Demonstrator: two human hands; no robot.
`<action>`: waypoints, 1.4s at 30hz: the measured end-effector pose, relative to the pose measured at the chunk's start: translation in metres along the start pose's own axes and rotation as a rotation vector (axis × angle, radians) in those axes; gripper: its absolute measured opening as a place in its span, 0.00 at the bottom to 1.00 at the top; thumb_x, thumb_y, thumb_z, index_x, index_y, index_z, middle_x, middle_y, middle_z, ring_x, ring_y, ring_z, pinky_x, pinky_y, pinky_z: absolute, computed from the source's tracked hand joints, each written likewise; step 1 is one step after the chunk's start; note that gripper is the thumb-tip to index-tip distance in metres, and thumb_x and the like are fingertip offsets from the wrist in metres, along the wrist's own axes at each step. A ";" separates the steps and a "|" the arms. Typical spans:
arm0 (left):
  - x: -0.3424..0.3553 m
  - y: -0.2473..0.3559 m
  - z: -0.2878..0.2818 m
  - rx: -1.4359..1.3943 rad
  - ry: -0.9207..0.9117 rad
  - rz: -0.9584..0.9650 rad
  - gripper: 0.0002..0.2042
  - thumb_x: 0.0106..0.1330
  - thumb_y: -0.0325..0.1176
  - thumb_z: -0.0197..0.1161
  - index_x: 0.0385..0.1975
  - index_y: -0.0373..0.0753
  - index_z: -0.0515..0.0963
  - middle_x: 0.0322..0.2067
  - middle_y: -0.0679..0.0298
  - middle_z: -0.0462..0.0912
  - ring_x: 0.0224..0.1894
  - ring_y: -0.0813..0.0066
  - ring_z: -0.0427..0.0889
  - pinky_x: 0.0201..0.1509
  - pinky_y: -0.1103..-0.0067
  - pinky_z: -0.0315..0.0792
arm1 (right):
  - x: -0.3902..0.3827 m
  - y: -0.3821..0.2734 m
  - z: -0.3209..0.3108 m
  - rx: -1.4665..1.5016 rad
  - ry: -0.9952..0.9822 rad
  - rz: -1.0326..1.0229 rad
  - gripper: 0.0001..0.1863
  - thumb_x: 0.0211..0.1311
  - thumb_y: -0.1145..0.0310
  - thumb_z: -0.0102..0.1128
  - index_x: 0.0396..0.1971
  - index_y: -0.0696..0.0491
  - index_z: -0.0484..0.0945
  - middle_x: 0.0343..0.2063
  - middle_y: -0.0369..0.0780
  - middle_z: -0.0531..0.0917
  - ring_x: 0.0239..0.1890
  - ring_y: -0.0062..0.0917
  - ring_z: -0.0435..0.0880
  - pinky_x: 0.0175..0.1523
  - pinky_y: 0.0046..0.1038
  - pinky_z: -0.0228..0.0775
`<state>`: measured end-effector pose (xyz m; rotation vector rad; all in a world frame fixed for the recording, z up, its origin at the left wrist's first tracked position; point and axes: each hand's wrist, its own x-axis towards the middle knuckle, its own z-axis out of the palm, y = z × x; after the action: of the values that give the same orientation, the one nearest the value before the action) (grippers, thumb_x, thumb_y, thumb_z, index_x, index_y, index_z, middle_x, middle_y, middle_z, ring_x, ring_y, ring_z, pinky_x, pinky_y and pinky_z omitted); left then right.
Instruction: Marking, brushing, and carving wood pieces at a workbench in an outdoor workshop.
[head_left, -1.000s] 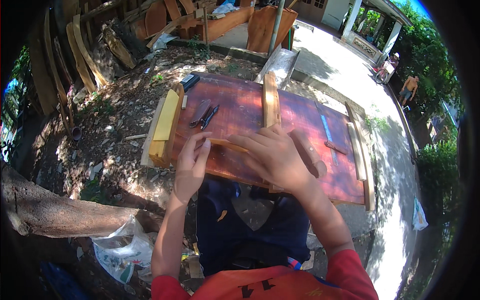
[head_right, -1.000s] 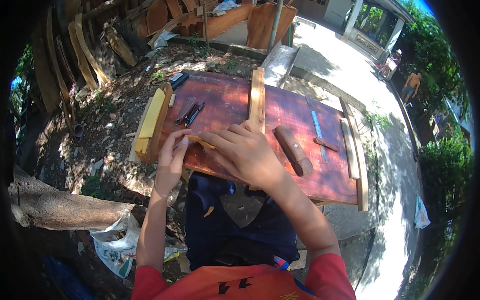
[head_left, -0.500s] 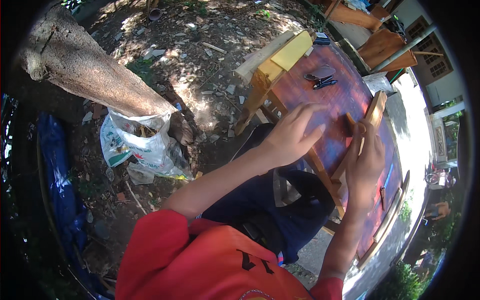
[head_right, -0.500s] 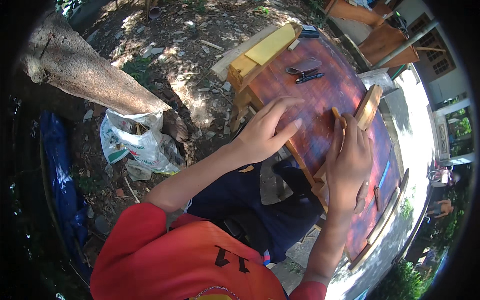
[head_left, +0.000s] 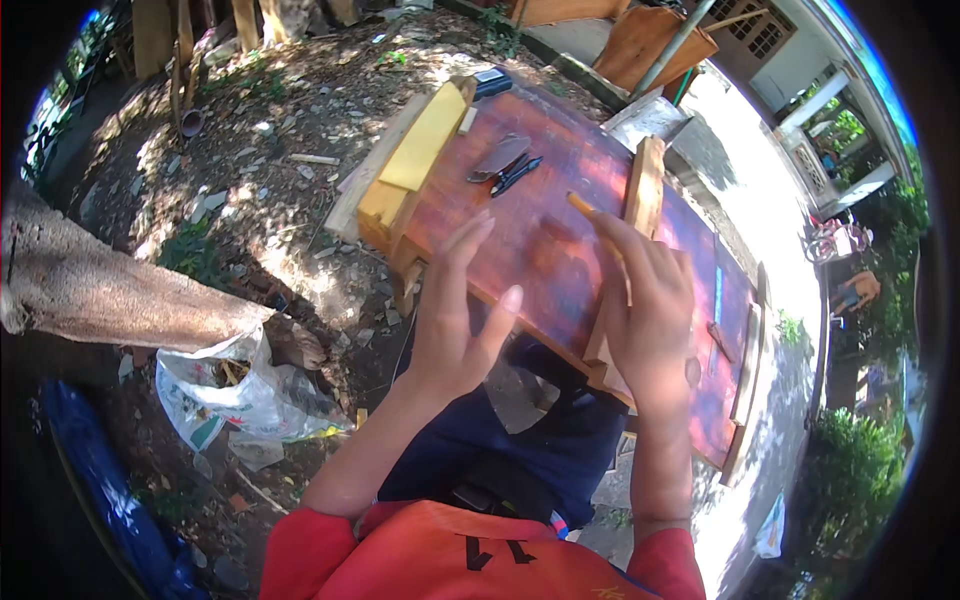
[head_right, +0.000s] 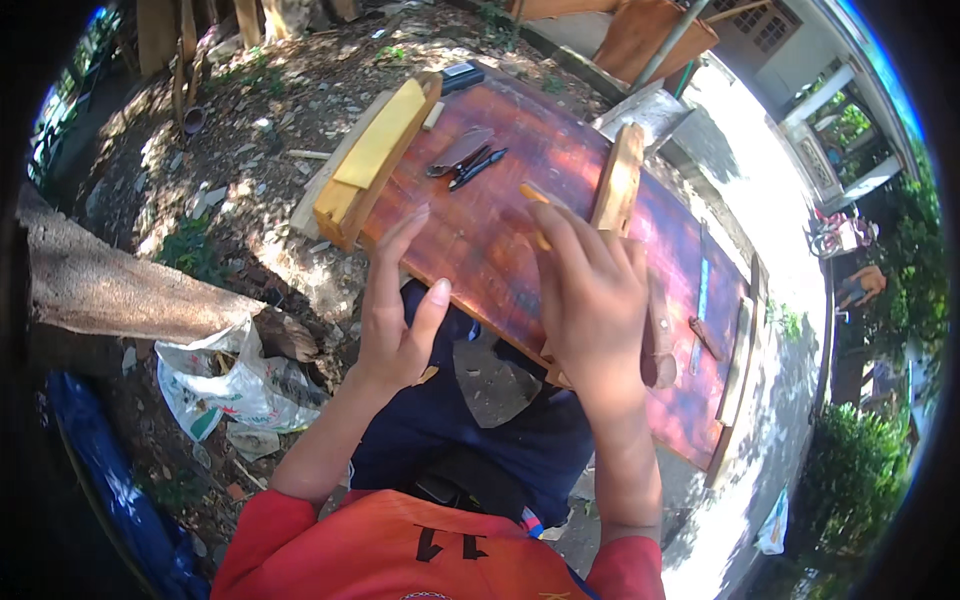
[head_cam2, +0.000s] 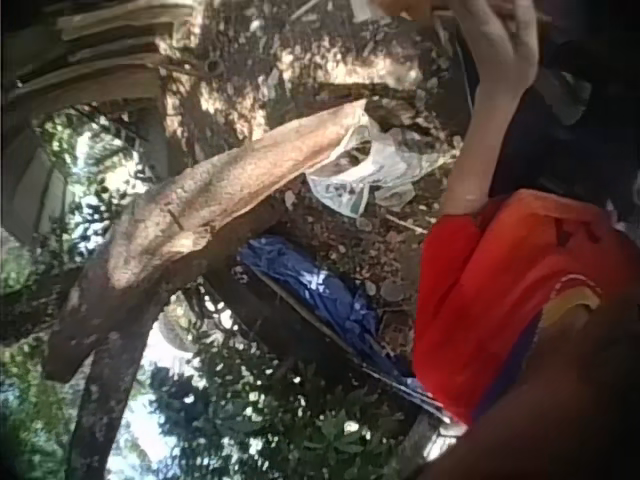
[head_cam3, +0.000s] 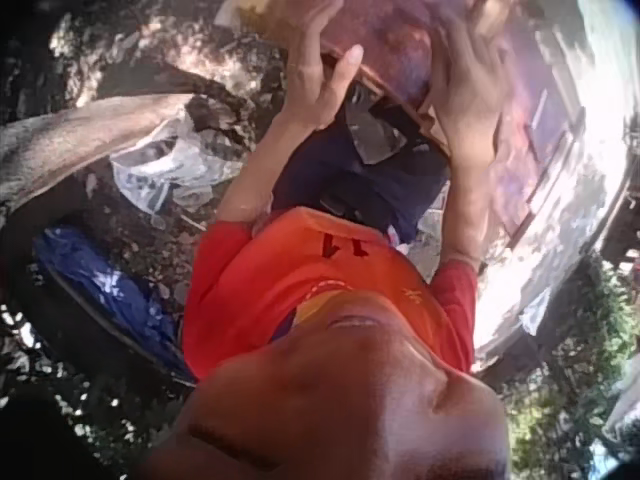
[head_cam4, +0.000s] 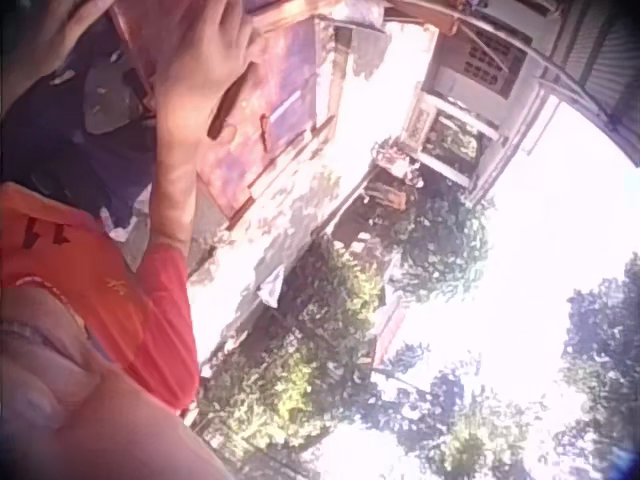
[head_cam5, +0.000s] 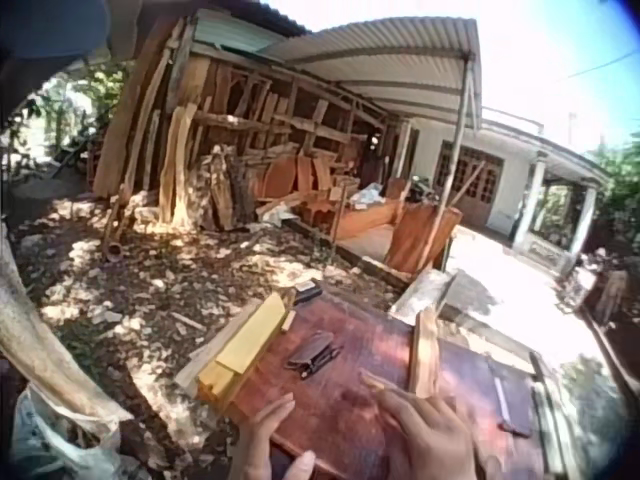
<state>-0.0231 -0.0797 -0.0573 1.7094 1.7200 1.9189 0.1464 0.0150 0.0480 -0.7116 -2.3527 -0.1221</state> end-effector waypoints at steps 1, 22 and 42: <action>-0.004 -0.006 0.001 0.010 -0.003 -0.023 0.31 0.73 0.36 0.62 0.71 0.29 0.63 0.69 0.42 0.68 0.72 0.46 0.69 0.75 0.60 0.61 | -0.005 -0.003 0.002 0.018 -0.157 0.028 0.20 0.63 0.77 0.63 0.56 0.51 0.81 0.47 0.41 0.88 0.44 0.33 0.86 0.51 0.34 0.69; -0.004 0.000 -0.001 -0.078 0.113 -0.020 0.28 0.84 0.40 0.35 0.75 0.28 0.51 0.72 0.42 0.62 0.75 0.52 0.63 0.80 0.60 0.53 | -0.020 -0.006 -0.008 0.274 -0.030 -0.130 0.16 0.71 0.65 0.62 0.56 0.47 0.81 0.45 0.35 0.86 0.38 0.31 0.84 0.45 0.33 0.71; -0.022 0.049 -0.030 -0.071 0.071 -0.183 0.29 0.82 0.46 0.40 0.73 0.28 0.58 0.69 0.46 0.66 0.74 0.54 0.63 0.80 0.62 0.53 | -0.045 -0.029 -0.019 0.142 -0.024 0.034 0.10 0.72 0.66 0.63 0.49 0.52 0.81 0.37 0.43 0.87 0.37 0.40 0.86 0.42 0.37 0.72</action>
<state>-0.0075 -0.1323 -0.0298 1.4229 1.7414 1.9550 0.1704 -0.0354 0.0372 -0.6859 -2.3442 0.0685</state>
